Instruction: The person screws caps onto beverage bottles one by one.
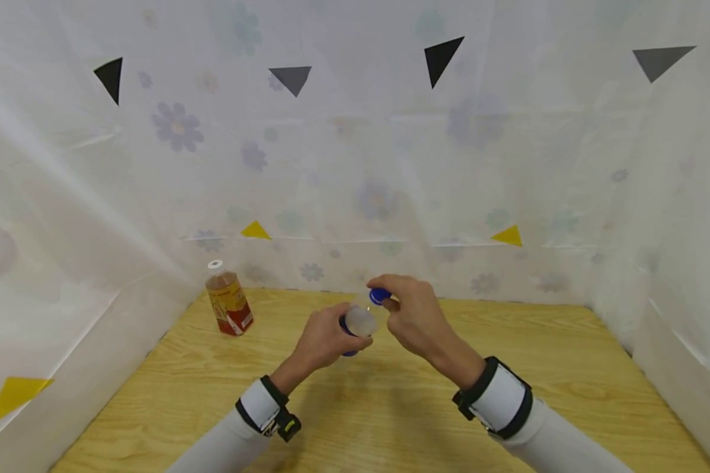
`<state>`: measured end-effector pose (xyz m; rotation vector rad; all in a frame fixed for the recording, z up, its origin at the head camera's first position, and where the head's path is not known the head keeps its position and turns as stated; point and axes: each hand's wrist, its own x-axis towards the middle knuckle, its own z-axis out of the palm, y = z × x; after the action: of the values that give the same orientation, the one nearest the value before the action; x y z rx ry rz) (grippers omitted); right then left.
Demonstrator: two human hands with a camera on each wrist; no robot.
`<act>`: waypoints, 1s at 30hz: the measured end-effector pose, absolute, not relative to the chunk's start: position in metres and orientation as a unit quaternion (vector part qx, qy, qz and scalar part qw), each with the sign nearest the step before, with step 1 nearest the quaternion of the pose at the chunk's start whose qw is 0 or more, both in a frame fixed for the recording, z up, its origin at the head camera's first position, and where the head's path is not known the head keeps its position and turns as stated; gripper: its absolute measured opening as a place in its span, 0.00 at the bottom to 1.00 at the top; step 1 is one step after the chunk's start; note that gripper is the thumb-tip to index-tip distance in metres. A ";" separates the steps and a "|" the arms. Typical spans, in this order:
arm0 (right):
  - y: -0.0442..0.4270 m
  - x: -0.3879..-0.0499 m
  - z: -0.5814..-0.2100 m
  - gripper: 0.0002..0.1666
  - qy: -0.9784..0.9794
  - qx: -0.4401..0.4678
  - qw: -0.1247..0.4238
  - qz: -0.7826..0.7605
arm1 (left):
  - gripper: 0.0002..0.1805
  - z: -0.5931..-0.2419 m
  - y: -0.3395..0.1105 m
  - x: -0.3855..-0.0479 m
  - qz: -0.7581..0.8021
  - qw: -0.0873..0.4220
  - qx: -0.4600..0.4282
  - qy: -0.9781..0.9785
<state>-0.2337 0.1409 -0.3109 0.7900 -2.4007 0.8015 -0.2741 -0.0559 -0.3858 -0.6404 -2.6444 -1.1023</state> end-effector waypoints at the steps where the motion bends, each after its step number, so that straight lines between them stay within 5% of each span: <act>1: 0.141 -0.234 -0.311 0.25 -0.878 0.290 0.244 0.292 | 0.30 -0.386 -0.056 -0.274 -0.373 0.103 -0.217 -0.896; 20: 0.139 -0.236 -0.314 0.11 -0.896 0.233 0.248 0.286 | 0.26 -0.387 -0.054 -0.274 -0.363 0.109 -0.223 -0.898; 30: 0.141 -0.239 -0.315 0.14 -0.898 0.220 0.228 0.306 | 0.27 -0.385 -0.054 -0.271 -0.364 0.107 -0.223 -0.898</act>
<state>-0.2392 0.1410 -0.3154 0.6051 -2.4728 0.8425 -0.2714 -0.0542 -0.3848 -0.6557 -2.6446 -1.0706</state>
